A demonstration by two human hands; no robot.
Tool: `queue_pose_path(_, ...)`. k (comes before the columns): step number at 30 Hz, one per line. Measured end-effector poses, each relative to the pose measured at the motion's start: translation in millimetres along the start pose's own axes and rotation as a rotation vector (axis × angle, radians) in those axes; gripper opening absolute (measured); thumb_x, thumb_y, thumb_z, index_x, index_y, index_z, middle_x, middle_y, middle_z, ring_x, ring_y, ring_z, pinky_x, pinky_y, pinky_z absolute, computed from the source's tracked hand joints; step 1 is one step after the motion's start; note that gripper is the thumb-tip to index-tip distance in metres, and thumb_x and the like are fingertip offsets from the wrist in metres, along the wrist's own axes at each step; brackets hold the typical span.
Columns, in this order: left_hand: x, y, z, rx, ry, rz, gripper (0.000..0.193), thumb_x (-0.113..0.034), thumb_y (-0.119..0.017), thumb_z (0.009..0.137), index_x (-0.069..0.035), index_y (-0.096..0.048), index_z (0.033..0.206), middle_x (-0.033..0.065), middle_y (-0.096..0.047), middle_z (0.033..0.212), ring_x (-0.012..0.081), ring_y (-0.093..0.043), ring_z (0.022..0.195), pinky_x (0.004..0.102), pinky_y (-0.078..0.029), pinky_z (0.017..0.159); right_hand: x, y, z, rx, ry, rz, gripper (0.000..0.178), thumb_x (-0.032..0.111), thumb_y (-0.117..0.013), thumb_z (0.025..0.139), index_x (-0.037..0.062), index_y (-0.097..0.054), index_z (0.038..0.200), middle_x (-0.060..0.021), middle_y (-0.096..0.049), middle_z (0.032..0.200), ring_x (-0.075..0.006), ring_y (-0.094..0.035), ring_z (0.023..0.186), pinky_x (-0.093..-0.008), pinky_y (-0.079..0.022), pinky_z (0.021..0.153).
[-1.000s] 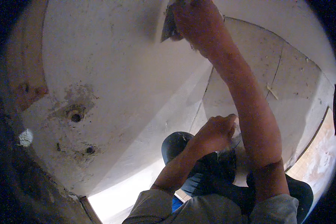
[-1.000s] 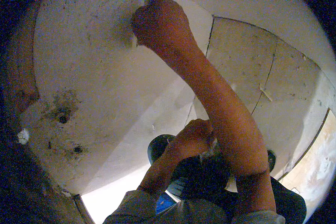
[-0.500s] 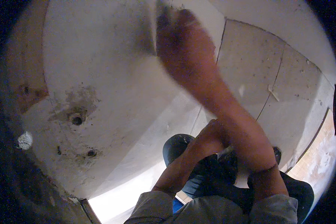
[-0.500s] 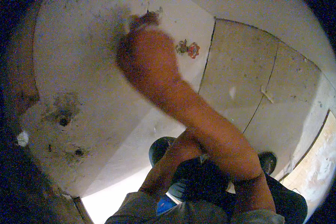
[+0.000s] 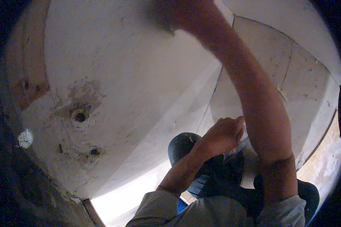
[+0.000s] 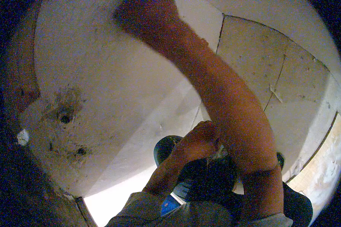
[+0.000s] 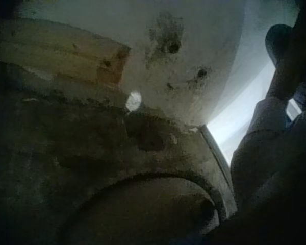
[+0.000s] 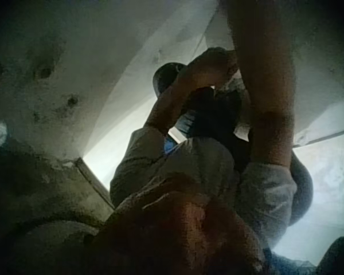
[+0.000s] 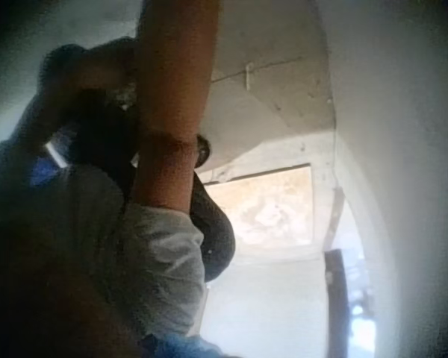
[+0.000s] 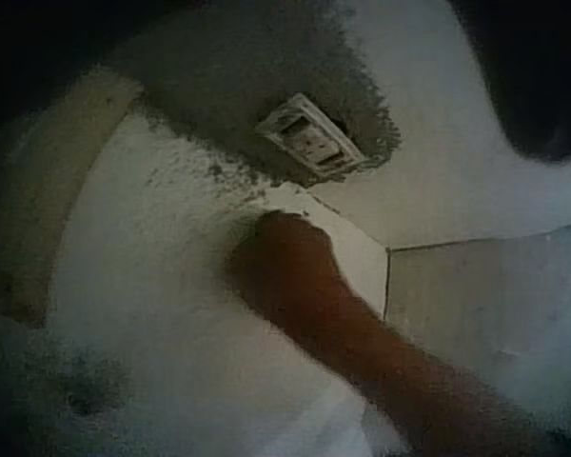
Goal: The person applies drywall compound to a wall and ceiling joint using a putty knife, then cleans the tool on a second knife and continues spreading the material.
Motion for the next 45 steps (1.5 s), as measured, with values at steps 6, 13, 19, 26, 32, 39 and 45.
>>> queue_pose_path(6,0,-17,-8,0.211,0.158,-0.369,0.034,-0.020,-0.058,0.087,-0.003,-0.054,0.116,0.0146,-0.054,0.118,0.0271,-0.047,0.113,0.0406,-0.038,0.097,60,-6,-72,-0.562,0.115,0.335,0.040,0.005,-0.056,0.074,-0.0032,-0.054,0.113,-0.0176,-0.053,0.116,-0.0314,-0.060,0.089,-0.0391,-0.053,0.071)
queue_pose_path(13,0,-1,2,0.066,0.054,-0.029,0.023,-0.009,-0.052,0.083,0.000,-0.048,0.104,0.0244,-0.061,0.077,0.0434,-0.059,0.080,0.0526,-0.045,0.075,-33,28,-56,-0.515,-0.122,0.285,0.029,-0.001,-0.055,0.078,-0.0028,-0.060,0.107,-0.0224,-0.059,0.102,-0.0343,-0.058,0.097,-0.0422,-0.050,0.081)
queue_pose_path(19,1,-1,2,0.069,0.054,-0.008,0.025,-0.014,-0.048,0.088,-0.003,-0.046,0.110,0.0275,-0.061,0.081,0.0445,-0.060,0.079,0.0543,-0.048,0.072,-34,11,-25,-0.634,0.070,0.155,0.040,0.000,-0.054,0.078,-0.0029,-0.052,0.118,-0.0227,-0.054,0.116,-0.0396,-0.056,0.100,-0.0425,-0.050,0.082)
queue_pose_path(26,4,-19,-1,-0.028,-0.131,-0.264,0.031,-0.013,-0.053,0.085,0.001,-0.051,0.113,0.0236,-0.061,0.095,0.0389,-0.058,0.094,0.0454,-0.045,0.087,63,-36,-73,-0.593,0.107,0.316,0.047,0.010,-0.059,0.071,0.0041,-0.056,0.117,-0.0129,-0.056,0.115,-0.0273,-0.055,0.100,-0.0364,-0.049,0.082)
queue_pose_path(32,12,-55,-3,0.091,-0.023,-0.775,0.028,-0.013,-0.055,0.083,0.001,-0.055,0.108,0.0226,-0.059,0.106,0.0365,-0.057,0.100,0.0431,-0.045,0.088,97,-51,-141,-0.285,0.236,0.468,0.049,0.006,-0.060,0.070,0.0028,-0.054,0.119,-0.0154,-0.054,0.108,-0.0306,-0.054,0.098,-0.0403,-0.049,0.082)
queue_pose_path(39,6,-59,11,0.085,-0.095,-0.076,0.023,-0.005,-0.053,0.076,0.003,-0.061,0.096,0.0252,-0.061,0.102,0.0375,-0.058,0.098,0.0422,-0.047,0.086,-12,-35,-97,-0.455,-0.233,0.437,0.043,0.004,-0.055,0.079,0.0057,-0.051,0.121,-0.0147,-0.053,0.110,-0.0372,-0.053,0.093,-0.0429,-0.049,0.078)
queue_pose_path(45,4,-56,10,0.212,-0.006,-0.171,0.028,-0.011,-0.054,0.082,-0.001,-0.058,0.108,0.0202,-0.059,0.113,0.0344,-0.053,0.110,0.0417,-0.041,0.095,8,-55,-87,-0.416,-0.194,0.139,0.045,0.002,-0.057,0.075,0.0079,-0.054,0.119,-0.0128,-0.055,0.108,-0.0320,-0.057,0.094,-0.0433,-0.049,0.080)
Point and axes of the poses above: each hand's wrist, its own z-axis towards the middle knuckle, its own y-axis out of the back of the hand, x = y × z, the point moved 8 cm from there along z, towards the middle knuckle
